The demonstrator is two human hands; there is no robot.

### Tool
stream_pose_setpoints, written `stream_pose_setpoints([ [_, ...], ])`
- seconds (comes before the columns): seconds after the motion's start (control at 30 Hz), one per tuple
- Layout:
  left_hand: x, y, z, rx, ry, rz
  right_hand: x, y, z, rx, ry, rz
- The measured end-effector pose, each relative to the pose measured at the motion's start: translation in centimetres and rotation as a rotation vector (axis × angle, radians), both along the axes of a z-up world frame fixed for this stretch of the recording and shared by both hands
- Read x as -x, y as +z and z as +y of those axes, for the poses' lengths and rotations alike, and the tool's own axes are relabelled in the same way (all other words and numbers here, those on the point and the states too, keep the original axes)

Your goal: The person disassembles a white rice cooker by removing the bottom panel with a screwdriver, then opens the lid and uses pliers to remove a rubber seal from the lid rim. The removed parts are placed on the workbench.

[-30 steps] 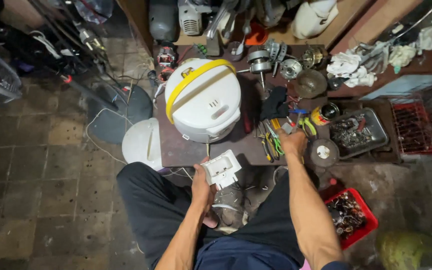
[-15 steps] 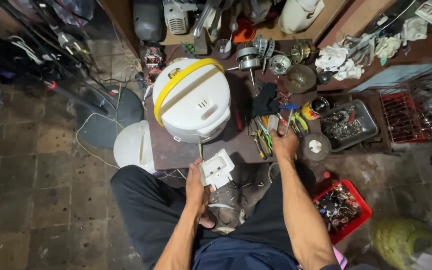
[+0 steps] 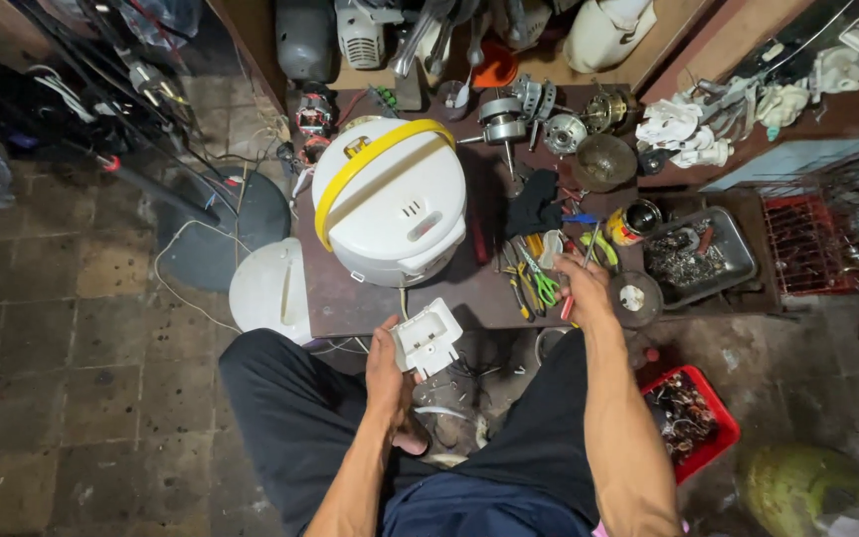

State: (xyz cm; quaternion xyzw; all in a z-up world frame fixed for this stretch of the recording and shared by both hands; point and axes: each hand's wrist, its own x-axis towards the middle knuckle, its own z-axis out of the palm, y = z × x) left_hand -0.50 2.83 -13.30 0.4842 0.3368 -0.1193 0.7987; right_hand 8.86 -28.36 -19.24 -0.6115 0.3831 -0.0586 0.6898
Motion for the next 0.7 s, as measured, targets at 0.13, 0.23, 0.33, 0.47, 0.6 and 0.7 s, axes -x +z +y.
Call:
stream_pose_setpoints([
  [0.13,-0.2,1.1,-0.6,0.002,0.000,-0.002,2.1,2.7,1.1,-0.043,-0.002,-0.030],
  [0.23,-0.3,1.6,-0.8,-0.003,-0.005,-0.008,3.1,2.1,1.7,-0.029,0.006,-0.012],
  [0.33,-0.3,0.7,-0.5,0.012,0.004,-0.011,3.8,0.5,2.2,0.011,0.037,0.038],
  [0.47,-0.1,0.0,0.0,-0.039,0.042,-0.007,5.2,0.9,3.6,0.051,0.084,0.065],
  [0.6,-0.1,-0.5,0.1,-0.058,0.095,-0.009,7.1,1.7,5.8,0.058,0.109,0.089],
  [0.7,0.2,-0.7,0.7,-0.107,0.062,-0.009,9.8,4.8,6.5,-0.033,0.031,0.109],
])
